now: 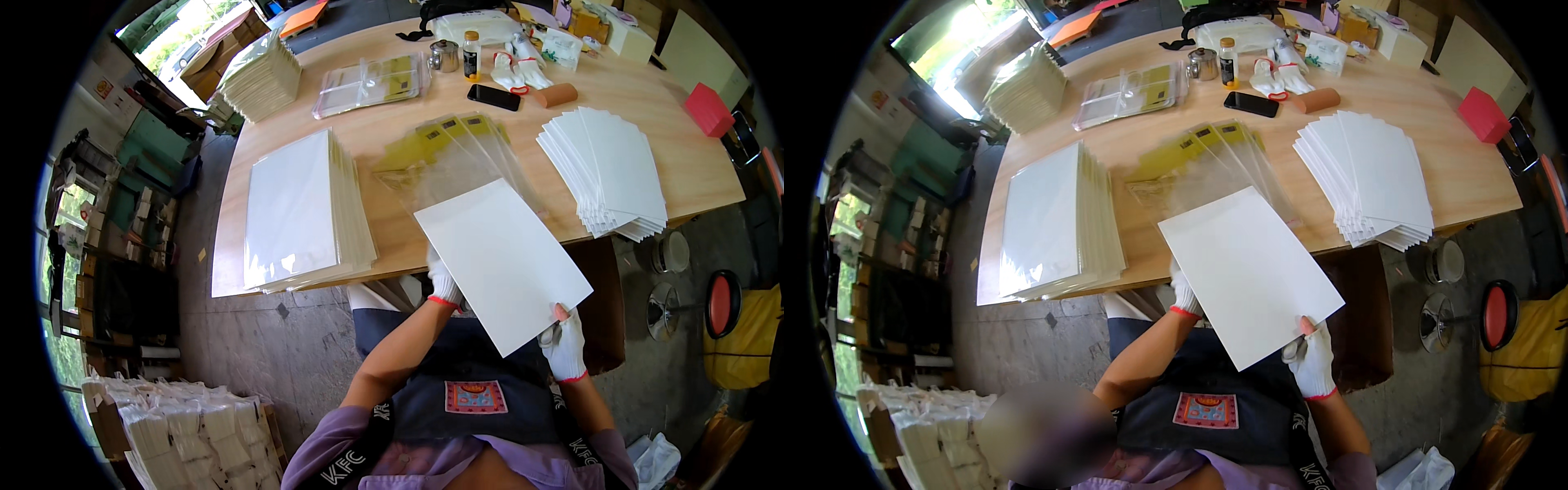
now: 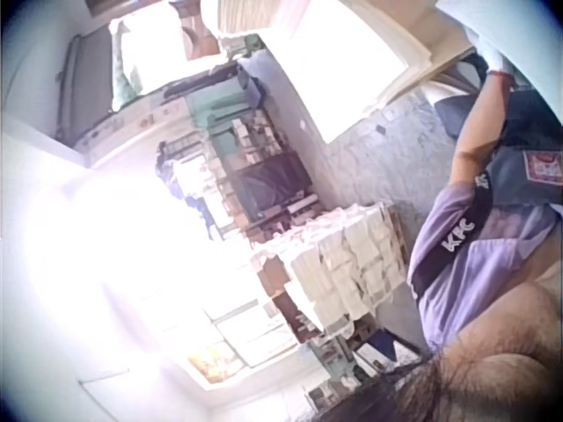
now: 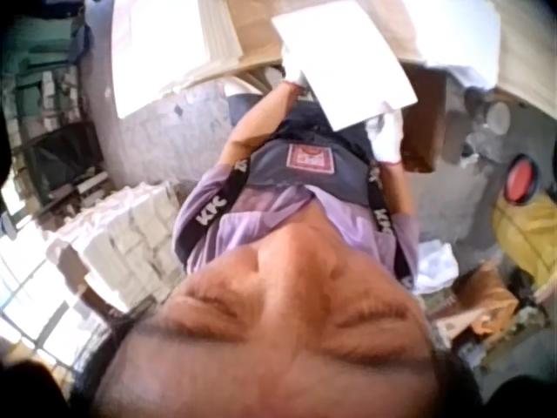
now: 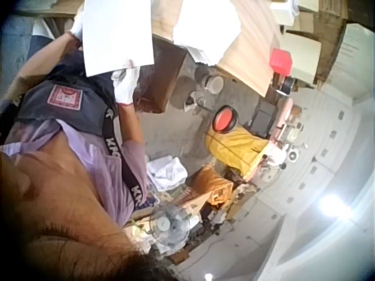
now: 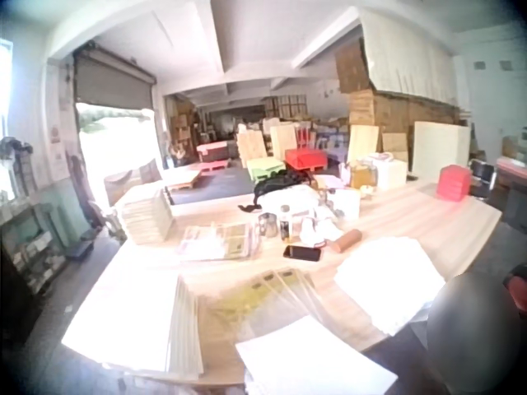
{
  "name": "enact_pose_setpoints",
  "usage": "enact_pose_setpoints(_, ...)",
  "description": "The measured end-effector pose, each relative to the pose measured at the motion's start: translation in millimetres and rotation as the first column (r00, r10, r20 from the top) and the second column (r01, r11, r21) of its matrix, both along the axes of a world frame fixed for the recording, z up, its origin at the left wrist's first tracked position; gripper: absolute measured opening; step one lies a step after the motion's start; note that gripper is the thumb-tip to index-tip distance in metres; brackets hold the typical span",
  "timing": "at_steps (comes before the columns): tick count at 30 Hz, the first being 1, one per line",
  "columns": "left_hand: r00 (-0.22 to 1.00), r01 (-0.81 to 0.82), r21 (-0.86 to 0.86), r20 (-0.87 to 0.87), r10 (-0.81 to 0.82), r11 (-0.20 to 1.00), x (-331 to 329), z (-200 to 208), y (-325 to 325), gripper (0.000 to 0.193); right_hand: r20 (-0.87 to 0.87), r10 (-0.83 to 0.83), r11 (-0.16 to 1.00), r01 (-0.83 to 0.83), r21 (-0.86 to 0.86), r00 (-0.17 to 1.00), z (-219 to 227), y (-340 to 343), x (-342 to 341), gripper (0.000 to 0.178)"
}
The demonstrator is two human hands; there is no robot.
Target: The person repeatedly picks up white rectangular sheets and inserts them into clear plastic sleeves on a wooden table. The person stacks the completed packages to the left while continuing to process sheets from a pile on the right.
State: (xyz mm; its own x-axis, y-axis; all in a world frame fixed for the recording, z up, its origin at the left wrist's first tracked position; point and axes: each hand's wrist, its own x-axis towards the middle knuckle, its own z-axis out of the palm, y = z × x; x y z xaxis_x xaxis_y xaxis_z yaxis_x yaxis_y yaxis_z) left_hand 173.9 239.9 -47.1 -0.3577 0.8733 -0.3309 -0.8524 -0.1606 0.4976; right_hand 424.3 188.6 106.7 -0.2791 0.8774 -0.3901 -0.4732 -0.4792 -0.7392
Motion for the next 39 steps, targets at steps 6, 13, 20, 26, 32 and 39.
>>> enact_pose_setpoints(6,0.867,0.31,0.066,0.39,-0.31,0.949,35,13,-32,0.033,0.154,0.076,0.995,-0.063,-0.082,0.985,-16,-1,-3,0.025)
enact_pose_setpoints(13,0.929,0.137,-0.274,-0.299,-0.219,0.952,68,-2,-61,0.021,-0.415,-0.087,0.97,-0.019,-0.244,0.906,-106,40,-79,0.039)
enact_pose_setpoints(20,0.92,0.379,-0.101,-0.066,-0.386,0.92,14,3,-77,0.025,0.219,0.564,0.797,-0.594,0.106,0.796,-60,41,-93,0.026)
enact_pose_setpoints(26,0.754,0.122,-0.454,-0.536,-0.379,0.883,-33,32,-91,0.027,0.838,-0.274,0.154,-0.839,0.523,0.472,-64,54,-131,0.016)
enact_pose_setpoints(32,0.82,0.226,-0.452,-0.389,-0.419,0.863,-39,53,-98,0.023,0.9,-0.397,0.016,-0.979,0.203,0.18,-57,49,-154,0.019)
enact_pose_setpoints(39,0.805,0.155,-0.52,-0.426,-0.413,0.84,-42,59,-96,0.022,0.708,0.461,0.446,-0.83,0.336,0.535,-51,61,-130,0.016)
